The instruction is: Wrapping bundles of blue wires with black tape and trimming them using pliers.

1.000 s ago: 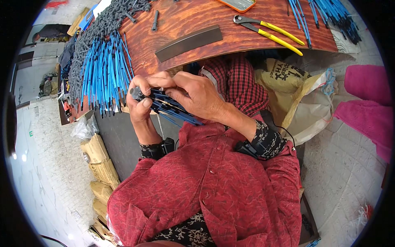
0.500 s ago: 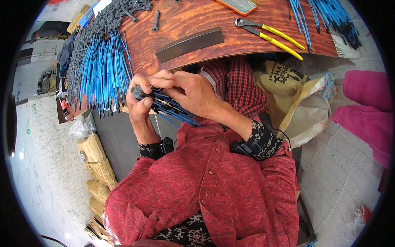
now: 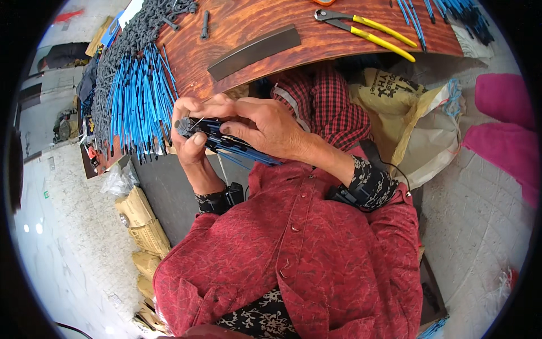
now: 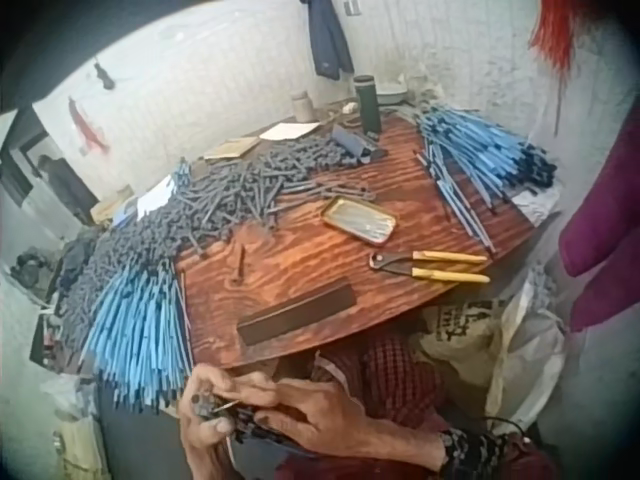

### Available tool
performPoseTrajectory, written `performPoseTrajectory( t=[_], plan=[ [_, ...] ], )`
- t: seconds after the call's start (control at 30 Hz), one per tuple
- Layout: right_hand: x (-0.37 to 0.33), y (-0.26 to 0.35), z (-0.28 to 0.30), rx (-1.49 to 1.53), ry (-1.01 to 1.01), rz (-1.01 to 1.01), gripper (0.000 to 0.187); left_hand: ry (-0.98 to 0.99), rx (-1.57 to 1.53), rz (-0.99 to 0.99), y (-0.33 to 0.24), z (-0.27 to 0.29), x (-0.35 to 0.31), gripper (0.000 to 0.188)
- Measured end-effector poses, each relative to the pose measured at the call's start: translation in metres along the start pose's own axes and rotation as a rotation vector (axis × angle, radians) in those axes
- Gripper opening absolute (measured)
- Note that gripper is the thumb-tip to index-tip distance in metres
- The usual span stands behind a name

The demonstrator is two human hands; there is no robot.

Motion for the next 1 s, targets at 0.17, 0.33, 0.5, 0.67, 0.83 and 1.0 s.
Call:
performPoseTrajectory(
  t=[0.17, 0.33, 0.5, 0.67, 0.83, 1.0],
  plan=[
    [-0.001, 0.0, -0.001, -0.02, -0.016, -0.041, 0.026, -0.029, 0.003, -0.002, 0.003, 0.005, -0.001, 0.058],
    [-0.003, 0.0, 0.004, 0.019, -0.073, -0.048, 0.025, -0.033, 0.004, 0.029, 0.006, 0.003, -0.001, 0.059],
    [-0.001, -0.006, 0.0, 0.003, -0.101, 0.002, 0.021, -0.034, -0.025, 0.002, 0.01, 0.007, -0.002, 0.056],
    [0.001, -0.006, 0.003, 0.06, -0.146, -0.019, 0.021, -0.009, 0.023, -0.027, 0.002, -0.002, 0.004, 0.052],
    [0.001, -0.008, 0.006, -0.071, -0.113, -0.099, 0.023, -0.016, 0.022, 0.002, 0.007, -0.002, 0.005, 0.05],
    [0.003, -0.007, 0.004, -0.052, -0.097, -0.151, 0.019, -0.087, 0.051, 0.01, 0.001, -0.004, 0.009, 0.053]
  ],
)
Point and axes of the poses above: each hand's wrist, its own x-axis towards the middle knuckle, its own z-axis out of the back of the hand, y = z × x, the point moved 9 cm from there along x, towards the middle knuckle, and after that the axes turned 11 degrees about x, right-handed, at the moved point
